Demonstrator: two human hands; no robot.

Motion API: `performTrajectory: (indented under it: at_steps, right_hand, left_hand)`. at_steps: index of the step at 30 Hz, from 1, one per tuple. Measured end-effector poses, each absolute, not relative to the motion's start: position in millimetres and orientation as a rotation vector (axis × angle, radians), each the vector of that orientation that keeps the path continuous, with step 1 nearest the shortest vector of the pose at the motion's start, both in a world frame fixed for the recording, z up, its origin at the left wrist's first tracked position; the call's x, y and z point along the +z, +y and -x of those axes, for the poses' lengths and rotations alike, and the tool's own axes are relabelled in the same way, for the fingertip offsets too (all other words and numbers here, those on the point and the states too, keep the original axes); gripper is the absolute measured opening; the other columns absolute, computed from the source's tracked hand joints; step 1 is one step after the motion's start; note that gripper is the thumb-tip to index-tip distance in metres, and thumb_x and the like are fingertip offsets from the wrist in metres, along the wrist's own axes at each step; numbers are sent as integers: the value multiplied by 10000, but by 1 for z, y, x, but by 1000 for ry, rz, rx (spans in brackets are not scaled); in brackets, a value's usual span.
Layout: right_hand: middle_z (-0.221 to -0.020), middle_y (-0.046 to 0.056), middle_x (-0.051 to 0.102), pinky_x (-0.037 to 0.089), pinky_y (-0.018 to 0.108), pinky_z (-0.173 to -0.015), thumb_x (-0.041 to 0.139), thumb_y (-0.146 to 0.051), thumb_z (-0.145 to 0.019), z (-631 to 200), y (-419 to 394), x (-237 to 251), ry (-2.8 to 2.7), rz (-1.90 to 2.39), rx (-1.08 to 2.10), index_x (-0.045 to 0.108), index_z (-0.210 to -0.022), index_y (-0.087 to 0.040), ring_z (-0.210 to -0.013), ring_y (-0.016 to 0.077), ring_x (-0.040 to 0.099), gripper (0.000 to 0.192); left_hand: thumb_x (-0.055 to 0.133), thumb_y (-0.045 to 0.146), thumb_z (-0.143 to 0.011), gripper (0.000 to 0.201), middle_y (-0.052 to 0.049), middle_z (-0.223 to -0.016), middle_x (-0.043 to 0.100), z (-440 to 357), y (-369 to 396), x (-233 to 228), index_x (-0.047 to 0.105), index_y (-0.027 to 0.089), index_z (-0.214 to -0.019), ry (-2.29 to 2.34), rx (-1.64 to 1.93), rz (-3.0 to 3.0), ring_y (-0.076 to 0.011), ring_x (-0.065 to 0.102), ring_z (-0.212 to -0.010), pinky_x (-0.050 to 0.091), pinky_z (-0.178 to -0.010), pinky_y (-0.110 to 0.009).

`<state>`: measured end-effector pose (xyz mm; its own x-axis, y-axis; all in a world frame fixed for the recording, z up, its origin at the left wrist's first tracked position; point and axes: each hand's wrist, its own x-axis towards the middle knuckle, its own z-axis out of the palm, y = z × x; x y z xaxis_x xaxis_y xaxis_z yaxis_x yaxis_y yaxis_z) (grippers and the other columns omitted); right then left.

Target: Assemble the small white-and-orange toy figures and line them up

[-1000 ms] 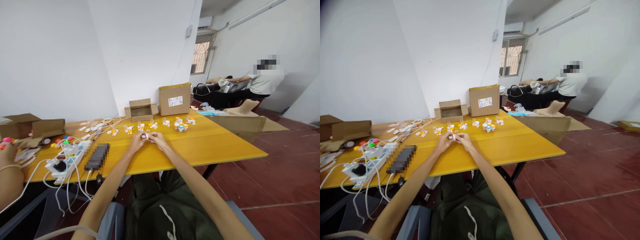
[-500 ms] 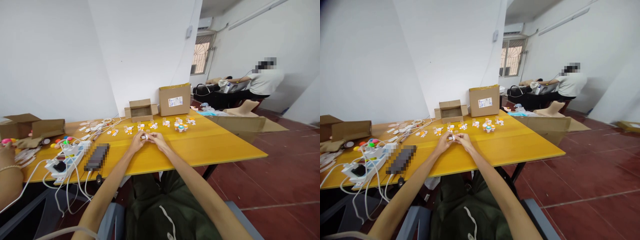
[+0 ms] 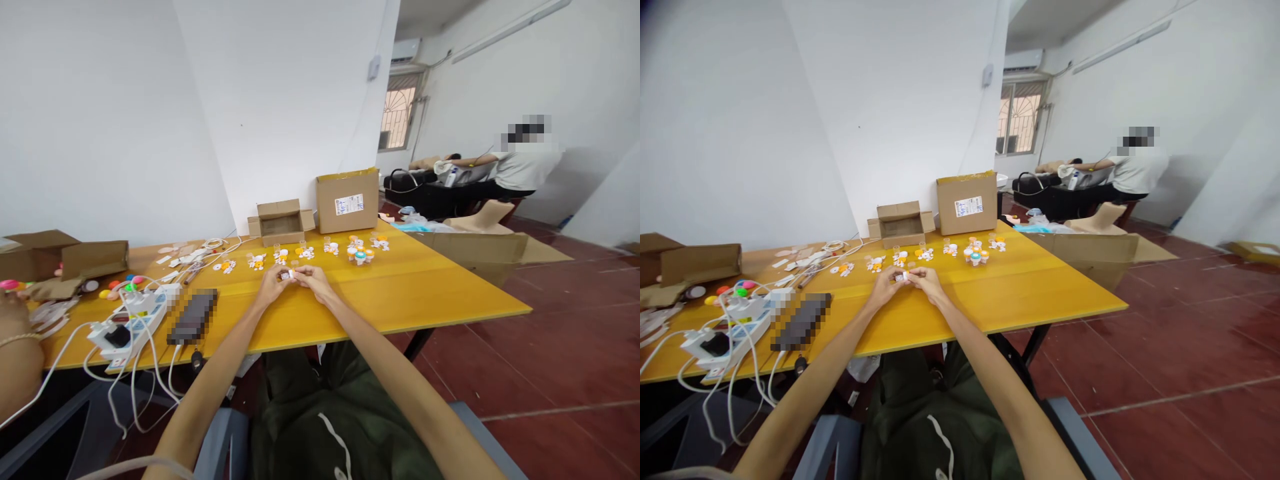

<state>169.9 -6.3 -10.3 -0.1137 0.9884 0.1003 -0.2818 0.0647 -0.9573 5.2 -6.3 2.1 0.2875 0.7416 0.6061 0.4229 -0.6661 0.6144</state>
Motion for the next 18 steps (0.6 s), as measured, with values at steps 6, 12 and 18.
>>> performTrajectory:
  at_steps: [6,12,18]
  right_hand:
    - [-772,36,744,561,297,-702,909,-333,-488,-170,-5,-10,-1115,875,1376,716,-726,-190,-721,168,692,337]
    - [-754,30,744,560,288,-695,900,-349,-495,-170,-5,-10,-1117,871,1381,722,-725,-194,-733,174,701,330]
    - [-739,23,740,566,281,-694,899,-362,-501,-170,-4,-12,-1097,846,1382,710,-715,-197,-719,166,702,329]
  left_hand:
    - [759,368,-772,216,-36,-846,685,-5,-8,4,721,202,-904,1032,1330,-2231,-184,629,-770,527,-711,-303]
    - [714,356,-814,172,-34,-821,689,-6,-10,6,728,199,-884,1072,1316,-2263,-177,618,-750,515,-693,-291]
    - [727,321,-800,147,-28,-833,694,-8,-9,6,722,210,-897,1087,1315,-2295,-186,629,-785,526,-711,-301]
